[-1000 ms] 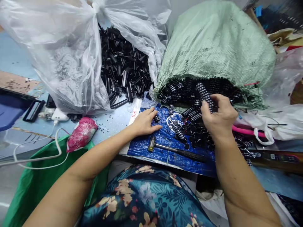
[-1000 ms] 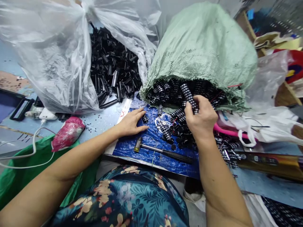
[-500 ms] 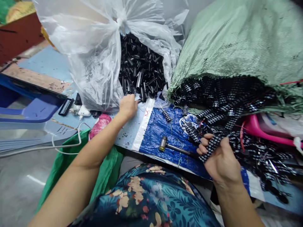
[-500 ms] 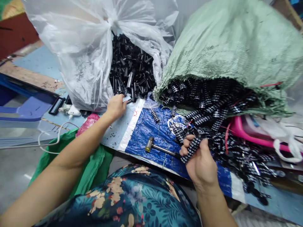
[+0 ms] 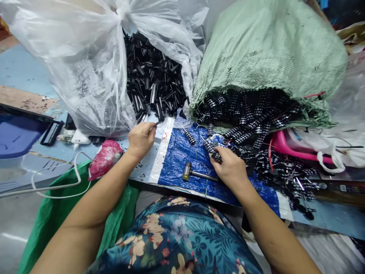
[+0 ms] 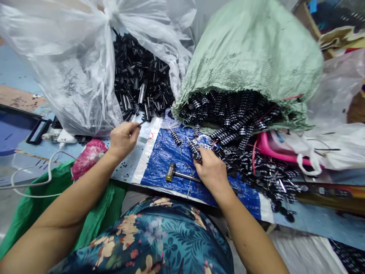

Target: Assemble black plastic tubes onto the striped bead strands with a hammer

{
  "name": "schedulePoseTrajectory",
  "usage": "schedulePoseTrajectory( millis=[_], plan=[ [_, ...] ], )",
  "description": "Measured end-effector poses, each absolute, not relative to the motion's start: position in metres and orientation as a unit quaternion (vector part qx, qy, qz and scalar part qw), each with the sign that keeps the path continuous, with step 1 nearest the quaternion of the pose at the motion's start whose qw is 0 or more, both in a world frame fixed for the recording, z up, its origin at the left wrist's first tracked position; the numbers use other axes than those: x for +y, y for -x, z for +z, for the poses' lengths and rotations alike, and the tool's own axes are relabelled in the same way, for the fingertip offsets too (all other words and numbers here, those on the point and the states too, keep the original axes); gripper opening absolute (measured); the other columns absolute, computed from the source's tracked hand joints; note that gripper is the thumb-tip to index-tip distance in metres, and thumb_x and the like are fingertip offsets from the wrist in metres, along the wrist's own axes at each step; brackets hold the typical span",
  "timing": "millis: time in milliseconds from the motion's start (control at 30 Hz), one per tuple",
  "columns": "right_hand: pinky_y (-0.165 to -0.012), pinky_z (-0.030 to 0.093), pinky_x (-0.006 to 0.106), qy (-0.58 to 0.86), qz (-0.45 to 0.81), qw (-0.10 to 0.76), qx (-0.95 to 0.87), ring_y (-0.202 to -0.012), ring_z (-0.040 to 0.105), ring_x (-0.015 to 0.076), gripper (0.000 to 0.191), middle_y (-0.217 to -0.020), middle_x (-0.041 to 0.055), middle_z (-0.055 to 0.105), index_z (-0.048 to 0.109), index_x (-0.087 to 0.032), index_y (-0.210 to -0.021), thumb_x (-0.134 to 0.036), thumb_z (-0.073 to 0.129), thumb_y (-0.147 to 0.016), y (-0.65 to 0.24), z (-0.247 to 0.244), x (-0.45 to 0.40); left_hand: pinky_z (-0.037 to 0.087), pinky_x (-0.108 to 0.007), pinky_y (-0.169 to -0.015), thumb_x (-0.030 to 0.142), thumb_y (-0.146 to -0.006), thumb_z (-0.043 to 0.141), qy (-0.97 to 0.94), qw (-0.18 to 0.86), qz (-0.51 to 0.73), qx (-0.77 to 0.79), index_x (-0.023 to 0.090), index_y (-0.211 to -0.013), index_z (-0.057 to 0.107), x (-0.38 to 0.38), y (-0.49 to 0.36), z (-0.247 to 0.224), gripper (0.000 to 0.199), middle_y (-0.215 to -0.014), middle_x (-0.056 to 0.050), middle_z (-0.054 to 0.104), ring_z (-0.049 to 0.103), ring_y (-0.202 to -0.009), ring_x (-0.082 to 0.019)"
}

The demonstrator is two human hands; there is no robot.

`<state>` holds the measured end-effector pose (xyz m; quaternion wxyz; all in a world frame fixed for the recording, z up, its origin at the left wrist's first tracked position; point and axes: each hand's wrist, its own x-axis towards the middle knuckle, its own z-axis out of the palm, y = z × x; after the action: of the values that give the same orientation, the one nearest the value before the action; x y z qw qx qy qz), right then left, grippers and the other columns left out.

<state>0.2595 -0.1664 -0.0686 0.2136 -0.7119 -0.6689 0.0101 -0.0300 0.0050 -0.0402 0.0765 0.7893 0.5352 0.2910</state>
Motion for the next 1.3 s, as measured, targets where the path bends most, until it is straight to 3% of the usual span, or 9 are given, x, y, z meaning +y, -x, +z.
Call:
schedulePoseTrajectory(
  millis=[167,333,467,600,800,933,1033,1167,1300],
  plan=[
    [-0.077,0.051,0.037,0.713,0.144,0.302,-0.616,-0.092,0.066,0.0264,0.041,-0.107,0.0117,0.071,0.065,-0.02,-0.114,-0.053,0.062,-0.09,-0.245,-0.052,-0.141,0.05,-0.03,-0.064,0.042,-0.081,0.065,-0.621,0.472,0.374,0.502,0.018,-0.097,0.066,-0.039,0.031,-0.034,0.029,-0.078,-0.003,0.07,0.062,-0.06,-0.015],
    [-0.052,0.043,0.026,0.59,0.55,0.468,-0.362,-0.058,0.054,0.0121,0.057,-0.078,0.0015,0.063,0.063,-0.02,-0.099,-0.074,0.049,-0.089,-0.232,-0.037,-0.158,0.049,-0.024,-0.054,0.065,-0.074,0.07,-0.353,0.73,0.347,0.471,0.015,-0.071,0.056,-0.076,0.029,-0.022,0.051,-0.074,-0.008,0.071,0.063,-0.054,-0.013],
    [-0.043,0.032,0.021,0.516,0.609,0.562,-0.213,-0.044,0.039,0.0061,0.052,-0.061,-0.0069,0.049,0.062,-0.02,-0.096,-0.07,0.064,-0.083,-0.212,-0.037,-0.172,0.029,-0.015,-0.042,0.039,-0.067,0.087,-0.331,0.773,0.309,0.445,0.018,-0.086,0.056,-0.093,0.002,-0.016,0.042,-0.059,0.006,0.059,0.046,-0.04,-0.004],
    [-0.039,0.026,0.02,0.498,0.591,0.607,-0.187,-0.039,0.031,0.0058,0.052,-0.056,-0.01,0.042,0.061,-0.023,-0.107,-0.071,0.059,-0.086,-0.201,-0.033,-0.179,0.033,-0.018,-0.045,0.045,-0.079,0.078,-0.377,0.792,0.283,0.387,0.018,-0.097,0.057,-0.107,-0.026,-0.015,0.039,-0.064,0.005,0.06,0.048,-0.041,-0.005],
    [-0.069,0.058,0.032,0.518,0.504,0.666,-0.184,-0.077,0.066,0.0167,0.047,-0.086,0.0038,0.067,0.063,-0.021,-0.099,-0.065,0.048,-0.093,-0.187,-0.034,-0.18,0.039,-0.024,-0.056,0.041,-0.077,0.079,-0.564,0.665,0.317,0.372,0.02,-0.096,0.062,-0.131,-0.064,-0.019,0.033,-0.075,0.002,0.063,0.052,-0.058,-0.01],
    [-0.098,0.055,0.046,0.549,0.418,0.64,-0.338,-0.119,0.064,0.027,0.052,-0.125,0.0133,0.066,0.062,-0.019,-0.122,-0.062,0.045,-0.097,-0.19,-0.043,-0.183,0.037,-0.026,-0.061,0.036,-0.075,0.078,-0.624,0.617,0.31,0.366,0.017,-0.079,0.064,-0.133,-0.072,-0.02,0.023,-0.07,0.002,0.054,0.046,-0.065,-0.012],
    [-0.11,0.048,0.054,0.558,0.26,0.558,-0.557,-0.149,0.035,0.035,0.087,-0.158,0.0169,0.038,0.037,-0.024,-0.152,-0.064,0.07,-0.082,-0.207,-0.049,-0.193,0.034,-0.025,-0.058,0.04,-0.079,0.076,-0.592,0.659,0.279,0.37,0.017,-0.075,0.061,-0.128,-0.061,-0.017,0.028,-0.067,0.003,0.05,0.042,-0.062,-0.01],
    [-0.113,0.045,0.059,0.513,0.095,0.443,-0.729,-0.147,0.04,0.0366,0.102,-0.158,0.0179,0.039,0.024,-0.027,-0.159,-0.048,0.082,-0.077,-0.223,-0.051,-0.202,0.034,-0.024,-0.056,0.046,-0.077,0.078,-0.571,0.7,0.234,0.359,0.016,-0.079,0.06,-0.125,-0.048,-0.019,0.035,-0.066,0.004,0.05,0.042,-0.06,-0.009],
    [-0.11,0.05,0.058,0.523,0.047,0.441,-0.728,-0.136,0.053,0.0365,0.099,-0.148,0.018,0.05,0.027,-0.024,-0.158,-0.044,0.082,-0.077,-0.219,-0.048,-0.204,0.03,-0.025,-0.048,0.066,-0.092,0.051,-0.525,0.7,0.273,0.399,0.017,-0.092,0.059,-0.128,-0.052,-0.024,0.049,-0.068,0.002,0.055,0.04,-0.048,-0.008]
  ],
)
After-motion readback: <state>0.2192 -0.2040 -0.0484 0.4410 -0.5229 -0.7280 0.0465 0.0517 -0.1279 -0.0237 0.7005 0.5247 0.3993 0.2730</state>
